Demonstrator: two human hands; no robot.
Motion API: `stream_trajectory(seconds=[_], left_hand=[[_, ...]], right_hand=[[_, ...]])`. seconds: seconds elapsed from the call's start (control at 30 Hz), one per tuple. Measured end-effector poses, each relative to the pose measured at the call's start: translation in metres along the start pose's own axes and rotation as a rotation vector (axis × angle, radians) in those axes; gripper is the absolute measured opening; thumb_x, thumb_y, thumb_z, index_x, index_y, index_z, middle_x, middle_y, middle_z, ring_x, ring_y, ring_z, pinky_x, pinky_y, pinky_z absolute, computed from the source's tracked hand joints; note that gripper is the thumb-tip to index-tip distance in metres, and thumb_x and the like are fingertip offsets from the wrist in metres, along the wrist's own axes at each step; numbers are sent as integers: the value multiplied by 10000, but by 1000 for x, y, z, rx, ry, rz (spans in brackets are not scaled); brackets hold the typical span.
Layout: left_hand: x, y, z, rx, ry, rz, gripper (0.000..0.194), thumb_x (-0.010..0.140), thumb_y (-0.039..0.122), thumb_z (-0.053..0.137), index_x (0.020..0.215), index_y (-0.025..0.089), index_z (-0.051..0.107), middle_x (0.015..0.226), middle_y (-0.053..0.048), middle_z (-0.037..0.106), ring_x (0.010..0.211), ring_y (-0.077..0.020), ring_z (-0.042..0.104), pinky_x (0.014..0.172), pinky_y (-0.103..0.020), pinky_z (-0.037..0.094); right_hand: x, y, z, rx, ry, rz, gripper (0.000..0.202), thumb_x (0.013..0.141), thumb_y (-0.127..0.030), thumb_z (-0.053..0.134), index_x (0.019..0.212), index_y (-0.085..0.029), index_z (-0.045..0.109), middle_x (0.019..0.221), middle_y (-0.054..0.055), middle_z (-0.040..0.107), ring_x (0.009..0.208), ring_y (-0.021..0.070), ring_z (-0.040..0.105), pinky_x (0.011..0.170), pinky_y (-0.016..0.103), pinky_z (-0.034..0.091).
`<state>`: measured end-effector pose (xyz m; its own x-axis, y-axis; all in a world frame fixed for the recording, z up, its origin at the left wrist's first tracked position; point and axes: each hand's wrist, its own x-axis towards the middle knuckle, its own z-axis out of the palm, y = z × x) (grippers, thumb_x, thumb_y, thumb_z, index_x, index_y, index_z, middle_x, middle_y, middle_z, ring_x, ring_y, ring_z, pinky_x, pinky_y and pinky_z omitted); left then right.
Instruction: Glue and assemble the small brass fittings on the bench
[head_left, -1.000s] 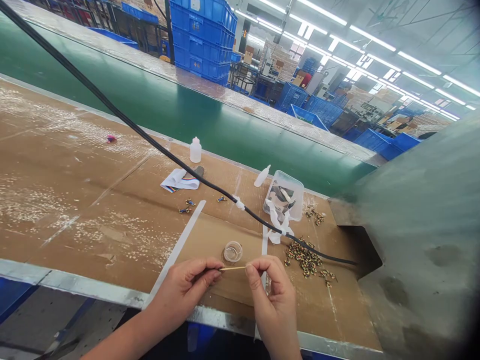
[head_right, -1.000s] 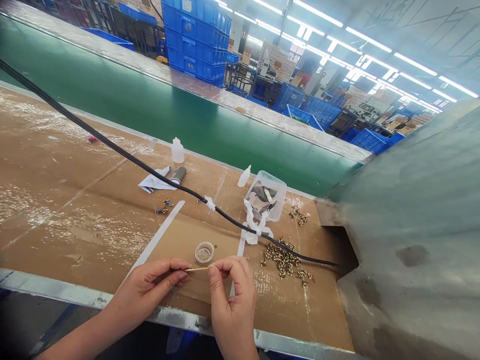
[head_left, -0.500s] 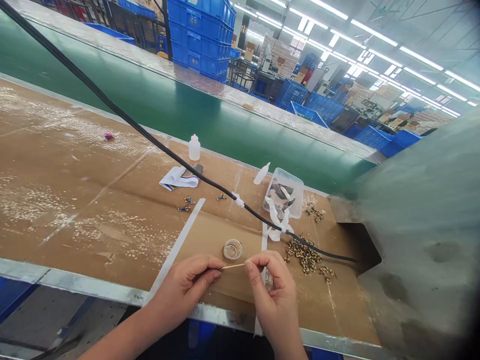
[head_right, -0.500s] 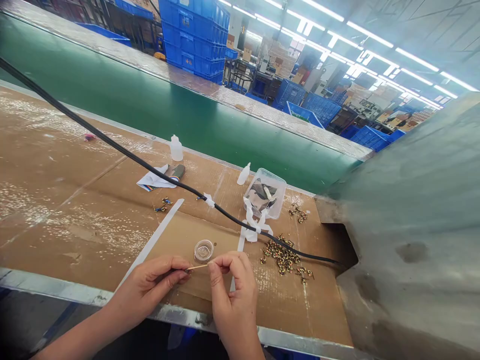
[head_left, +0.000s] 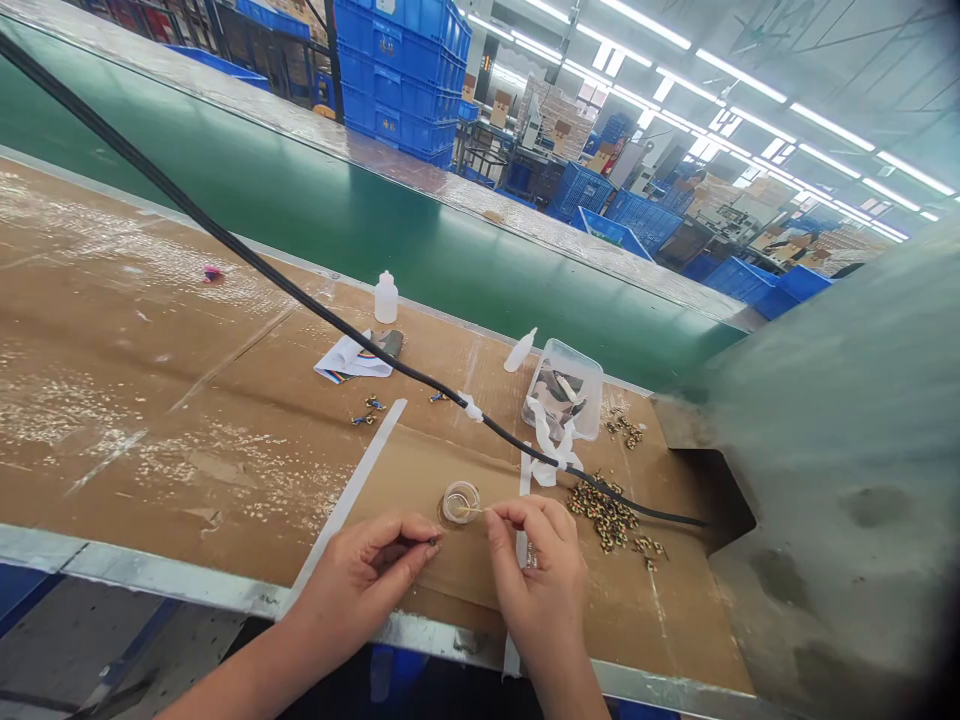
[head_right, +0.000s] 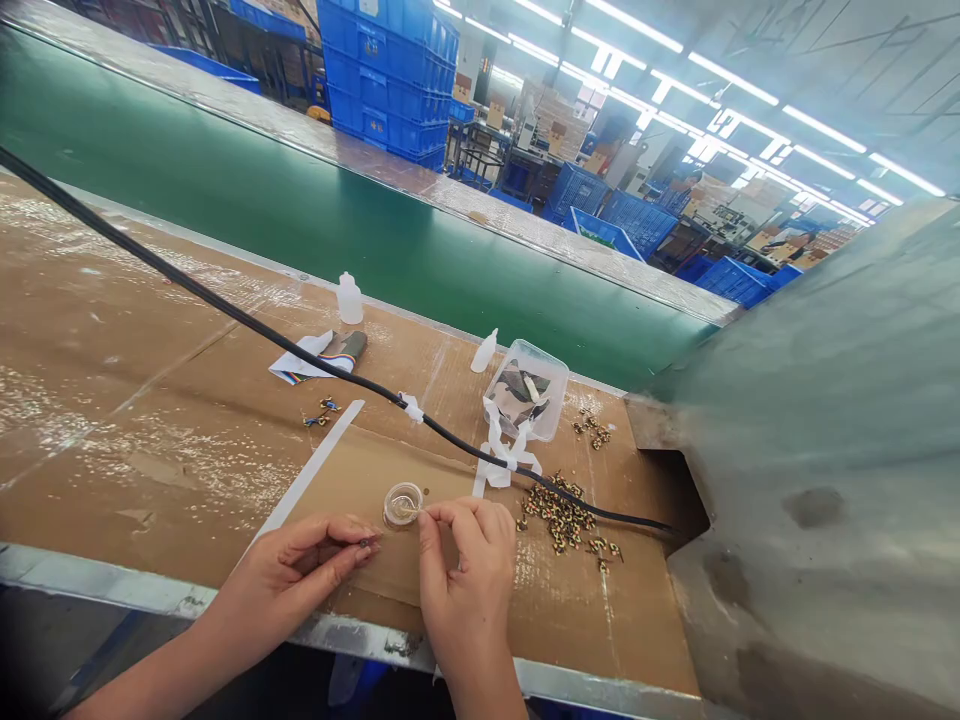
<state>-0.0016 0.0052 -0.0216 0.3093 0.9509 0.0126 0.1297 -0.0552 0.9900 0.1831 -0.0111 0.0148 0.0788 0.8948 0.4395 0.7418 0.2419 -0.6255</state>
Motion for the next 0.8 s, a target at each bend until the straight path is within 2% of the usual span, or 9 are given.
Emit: stream_trajectory(seconds=[0.23, 0.33, 0.43, 0.6, 0.8], left_hand=[[-1, -2, 1, -72, 103, -19, 50, 791, 209, 642, 828, 188, 668, 870, -30, 717, 814, -170, 687, 749, -234, 571], [-1, 0, 2, -70, 139, -25, 41, 778, 209, 650, 807, 187, 670, 842, -23, 709, 788, -165, 686, 728, -226, 574], [0, 1, 2, -55, 172, -25, 33, 762, 211, 660, 778, 183, 669, 804, -20, 702, 757, -163, 682, 697, -219, 576], [0, -1, 3, -53, 162, -32, 36, 770, 215, 648, 787, 187, 663, 809, -20, 700, 754, -164, 685, 693, -220, 574], [-1, -1, 2, -64, 143, -28, 28, 776, 208, 640, 785, 186, 655, 801, -19, 687, 752, -162, 678, 690, -222, 568]], right_hand=[[-1, 1, 2, -16, -35, -11, 88, 886, -214, 587, 812, -210, 635, 799, 22, 607, 811, 202, 517, 737, 329, 356], [-4, 2, 0, 78, -3, 47, 95, 891, -221, 579, 813, -209, 632, 797, 20, 599, 797, 190, 527, 723, 312, 378], [-10, 1, -2, 254, 69, 167, 101, 897, -244, 570, 812, -203, 607, 797, 15, 577, 770, 170, 532, 705, 286, 404], [-19, -6, 2, 475, -11, 357, 143, 911, -303, 550, 819, -198, 581, 788, 4, 548, 750, 158, 520, 684, 263, 408], [-22, -10, 8, 497, -26, 357, 148, 905, -305, 561, 802, -202, 588, 772, -10, 532, 746, 148, 503, 690, 250, 398]])
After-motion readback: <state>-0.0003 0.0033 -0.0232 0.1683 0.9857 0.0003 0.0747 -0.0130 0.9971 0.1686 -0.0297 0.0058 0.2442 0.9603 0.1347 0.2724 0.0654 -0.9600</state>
